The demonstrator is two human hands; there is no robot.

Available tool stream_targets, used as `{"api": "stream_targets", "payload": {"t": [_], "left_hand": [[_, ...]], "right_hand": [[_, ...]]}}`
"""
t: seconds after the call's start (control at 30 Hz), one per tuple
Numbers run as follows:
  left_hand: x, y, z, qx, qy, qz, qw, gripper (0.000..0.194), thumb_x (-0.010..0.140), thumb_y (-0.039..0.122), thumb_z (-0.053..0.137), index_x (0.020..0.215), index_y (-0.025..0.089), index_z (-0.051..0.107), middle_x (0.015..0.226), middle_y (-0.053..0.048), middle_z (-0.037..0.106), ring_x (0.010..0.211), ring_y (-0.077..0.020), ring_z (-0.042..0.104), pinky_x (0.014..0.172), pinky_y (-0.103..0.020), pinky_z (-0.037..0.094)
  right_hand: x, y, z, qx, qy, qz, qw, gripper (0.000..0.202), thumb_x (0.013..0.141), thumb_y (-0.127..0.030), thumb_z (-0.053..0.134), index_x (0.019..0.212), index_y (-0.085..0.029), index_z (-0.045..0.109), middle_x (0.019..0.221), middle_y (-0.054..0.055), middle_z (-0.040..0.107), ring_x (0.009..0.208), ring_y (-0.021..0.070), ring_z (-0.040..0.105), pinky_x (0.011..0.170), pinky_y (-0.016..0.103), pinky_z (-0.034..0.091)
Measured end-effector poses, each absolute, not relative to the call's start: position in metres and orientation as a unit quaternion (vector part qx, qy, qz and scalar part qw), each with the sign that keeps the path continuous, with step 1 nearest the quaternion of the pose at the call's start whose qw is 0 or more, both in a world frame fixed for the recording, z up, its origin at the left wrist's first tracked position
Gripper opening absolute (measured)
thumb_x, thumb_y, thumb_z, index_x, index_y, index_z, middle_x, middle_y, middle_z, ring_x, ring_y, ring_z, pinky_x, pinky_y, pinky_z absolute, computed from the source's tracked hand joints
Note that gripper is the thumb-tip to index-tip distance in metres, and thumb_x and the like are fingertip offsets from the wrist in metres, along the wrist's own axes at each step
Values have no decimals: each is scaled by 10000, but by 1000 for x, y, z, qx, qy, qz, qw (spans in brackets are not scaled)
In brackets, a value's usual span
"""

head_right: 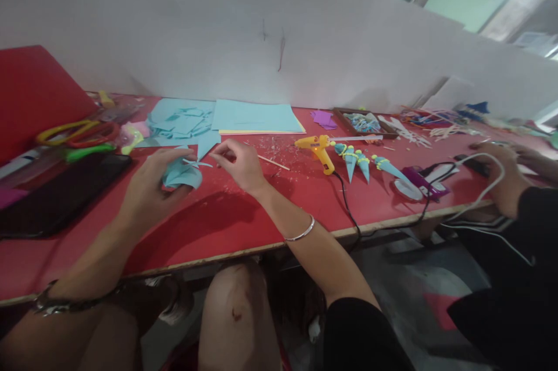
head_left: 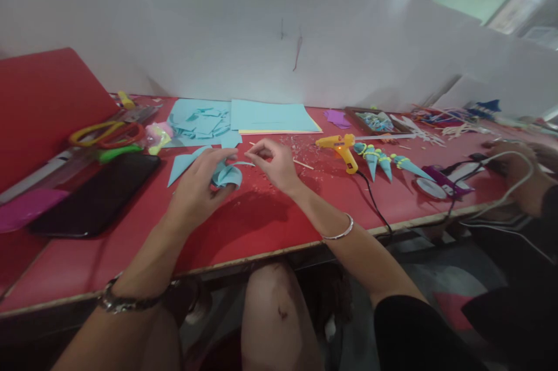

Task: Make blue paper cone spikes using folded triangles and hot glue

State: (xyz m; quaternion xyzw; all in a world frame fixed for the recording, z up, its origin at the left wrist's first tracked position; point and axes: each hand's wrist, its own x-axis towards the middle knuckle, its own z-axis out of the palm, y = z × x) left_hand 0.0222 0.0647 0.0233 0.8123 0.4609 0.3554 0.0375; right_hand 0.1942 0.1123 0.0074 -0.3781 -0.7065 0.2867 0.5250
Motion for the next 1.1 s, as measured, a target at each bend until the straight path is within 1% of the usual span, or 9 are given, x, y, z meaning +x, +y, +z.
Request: {"api": "stream_targets", "payload": {"t": [0.2, 0.4, 0.53, 0.67, 0.8, 0.87, 0.93, 1.0, 1.1], "left_hand": [[21, 66, 22, 828, 428, 363, 3, 388, 798, 301, 466, 1182, 257, 442, 1072, -58, 602, 1036, -250, 520, 913, -404, 433], [20, 67, 21, 830, 426, 359, 4, 418, 789, 269, 481, 1204, 260, 424, 1074, -58, 589, 1056, -249, 511, 879, -385, 455], [21, 66, 21, 830, 437, 347, 3, 403, 815, 263, 459, 1215, 230, 425, 1087, -63, 574, 1022, -222, 523, 803, -325, 477], [22, 67, 21, 826, 461, 323, 10, 432, 823, 259, 446, 1249, 191, 417, 1157, -78, 551, 1042, -214, 521, 768, -295, 474], [25, 68, 21, 807, 514, 288, 35, 501, 774, 265, 485, 1268, 218, 417, 1199, -75, 562, 987, -232, 570, 692, -294, 475], [26, 68, 22, 799, 531, 281, 35, 505, 785, 279, 475, 1283, 238, 401, 1234, -67, 552, 1007, -230, 571, 698, -291, 473], [27, 67, 23, 794, 536, 284, 30, 499, 801, 281, 459, 1292, 231, 391, 1229, -71, 558, 1032, -232, 563, 719, -297, 471], [27, 67, 23, 790, 544, 283, 27, 493, 808, 285, 453, 1293, 215, 394, 1204, -78, 575, 1033, -238, 567, 729, -309, 470], [27, 67, 23, 781, 557, 282, 22, 487, 802, 296, 461, 1280, 222, 415, 1187, -77, 591, 1031, -242, 578, 713, -305, 472]], "right_hand": [[195, 110, 8, -383, -709, 312, 503, 189, 813, -357, 540, 763, -175, 531, 681, 1, 601, 615, 92, 573, 625, 254, 476], [195, 110, 9, -375, -732, 322, 468, 237, 835, -404, 507, 760, -179, 486, 639, -29, 545, 550, 74, 536, 590, 236, 429], [195, 110, 9, -379, -754, 308, 440, 296, 855, -455, 458, 729, -188, 440, 608, -46, 492, 526, 67, 485, 576, 227, 390], [195, 112, 7, -371, -762, 310, 432, 330, 833, -483, 482, 694, -190, 420, 555, -61, 435, 502, 66, 413, 541, 221, 350], [194, 114, 4, -348, -763, 337, 428, 231, 808, -376, 544, 735, -187, 433, 604, -52, 471, 531, 69, 446, 559, 218, 373], [194, 114, 3, -344, -757, 356, 426, 168, 802, -305, 552, 756, -186, 443, 648, -39, 510, 555, 72, 491, 587, 221, 400], [194, 114, 3, -348, -752, 375, 415, 144, 813, -290, 535, 756, -186, 453, 652, -32, 535, 540, 75, 510, 582, 223, 408], [196, 113, 5, -367, -757, 367, 397, 203, 840, -328, 499, 703, -184, 460, 597, -32, 533, 502, 76, 498, 559, 223, 392], [198, 112, 7, -405, -771, 307, 385, 402, 884, -406, 402, 553, -179, 421, 504, -27, 477, 500, 80, 469, 570, 230, 365]]}}
